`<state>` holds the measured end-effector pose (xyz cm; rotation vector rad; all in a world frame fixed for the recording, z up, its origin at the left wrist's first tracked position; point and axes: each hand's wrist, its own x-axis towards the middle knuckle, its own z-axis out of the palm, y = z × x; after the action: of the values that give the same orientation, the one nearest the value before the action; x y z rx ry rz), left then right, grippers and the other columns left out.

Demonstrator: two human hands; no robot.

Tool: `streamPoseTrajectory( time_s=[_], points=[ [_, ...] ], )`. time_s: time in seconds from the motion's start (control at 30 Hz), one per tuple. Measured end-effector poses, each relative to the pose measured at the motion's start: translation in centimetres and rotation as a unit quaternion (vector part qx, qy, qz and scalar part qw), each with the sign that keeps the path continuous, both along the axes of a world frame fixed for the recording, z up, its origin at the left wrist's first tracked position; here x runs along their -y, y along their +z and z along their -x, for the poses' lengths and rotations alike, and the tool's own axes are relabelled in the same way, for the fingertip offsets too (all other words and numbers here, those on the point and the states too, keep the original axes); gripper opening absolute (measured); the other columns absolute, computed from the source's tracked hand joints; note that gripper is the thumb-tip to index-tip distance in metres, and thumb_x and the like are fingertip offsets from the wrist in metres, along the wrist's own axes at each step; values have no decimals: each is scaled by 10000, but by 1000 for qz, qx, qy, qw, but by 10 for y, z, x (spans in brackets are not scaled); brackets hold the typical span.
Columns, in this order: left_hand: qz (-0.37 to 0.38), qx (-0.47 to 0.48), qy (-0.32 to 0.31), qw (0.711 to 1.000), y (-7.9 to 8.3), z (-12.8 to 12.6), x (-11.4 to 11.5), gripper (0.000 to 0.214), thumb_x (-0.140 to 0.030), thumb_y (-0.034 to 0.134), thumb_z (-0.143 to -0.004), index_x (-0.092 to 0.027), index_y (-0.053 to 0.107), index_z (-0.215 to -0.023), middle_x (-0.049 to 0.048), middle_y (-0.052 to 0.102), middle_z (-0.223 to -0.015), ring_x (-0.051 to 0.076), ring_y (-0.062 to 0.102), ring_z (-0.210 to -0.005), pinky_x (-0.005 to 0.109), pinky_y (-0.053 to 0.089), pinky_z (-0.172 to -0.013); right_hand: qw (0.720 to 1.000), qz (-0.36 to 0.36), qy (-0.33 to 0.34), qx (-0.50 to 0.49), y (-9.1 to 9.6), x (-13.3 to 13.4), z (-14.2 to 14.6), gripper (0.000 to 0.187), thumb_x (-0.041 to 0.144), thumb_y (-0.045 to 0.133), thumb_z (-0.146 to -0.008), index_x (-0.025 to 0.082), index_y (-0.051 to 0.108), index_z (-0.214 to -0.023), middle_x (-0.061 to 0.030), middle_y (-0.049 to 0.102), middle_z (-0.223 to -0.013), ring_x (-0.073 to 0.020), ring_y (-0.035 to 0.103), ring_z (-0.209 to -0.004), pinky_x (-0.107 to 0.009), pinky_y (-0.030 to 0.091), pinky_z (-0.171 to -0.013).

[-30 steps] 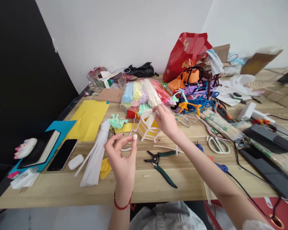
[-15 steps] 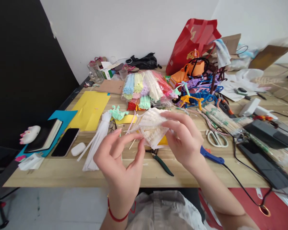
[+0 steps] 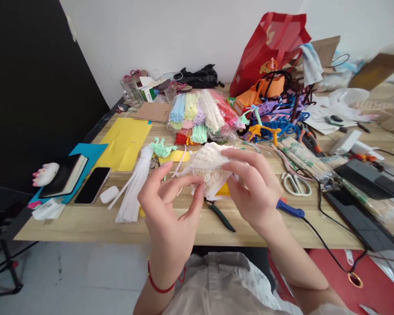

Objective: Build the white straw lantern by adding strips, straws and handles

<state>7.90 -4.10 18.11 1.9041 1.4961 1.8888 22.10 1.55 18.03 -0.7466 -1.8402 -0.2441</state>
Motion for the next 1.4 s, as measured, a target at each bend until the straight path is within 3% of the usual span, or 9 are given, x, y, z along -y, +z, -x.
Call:
streamPoseTrajectory(
  time_s=[0.5, 0.97, 1.1, 1.27, 1.4],
  points=[
    [34, 32, -1, 999, -3, -3, -1, 626, -113, 719, -786, -274, 346, -1263, -29, 678, -919, 154, 722, -779, 463, 527, -965, 1000, 20, 2, -12, -2, 3, 0, 264, 46, 469, -864, 250, 570, -998, -98, 700, -1037, -228, 680, -968, -382, 575, -754],
    [69, 58, -19, 996, -8, -4, -5, 620, -131, 734, -771, -255, 364, -1253, -17, 681, -924, 153, 720, -778, 439, 556, -922, 1000, 18, 14, -20, -7, 3, -1, 224, 36, 505, -858, 237, 580, -924, -96, 690, -1003, -228, 669, -968, -380, 569, -719],
    [60, 39, -22, 997, -2, -2, -1, 592, -136, 719, -792, -263, 372, -1255, -6, 694, -948, 178, 720, -852, 463, 546, -947, 992, 79, 52, -81, -11, -2, -2, 239, 13, 521, -823, 228, 589, -902, -80, 696, -986, -210, 679, -934, -379, 566, -762],
    [26, 25, -39, 999, 7, 13, 1, 529, -157, 707, -810, -279, 433, -1246, -12, 711, -911, 206, 694, -937, 486, 537, -945, 960, 184, 94, -191, -20, -9, -5, 170, 55, 557, -802, 214, 570, -860, -53, 698, -934, -203, 686, -927, -383, 553, -807],
    [8, -85, -32, 996, 7, 28, -7, 366, -203, 710, -807, -278, 570, -1137, 6, 700, -990, 220, 649, -1006, 462, 516, -945, 944, 221, 112, -219, -24, -11, -7, 150, 75, 594, -792, 216, 570, -838, -47, 701, -930, -202, 687, -930, -381, 548, -822]
  ],
)
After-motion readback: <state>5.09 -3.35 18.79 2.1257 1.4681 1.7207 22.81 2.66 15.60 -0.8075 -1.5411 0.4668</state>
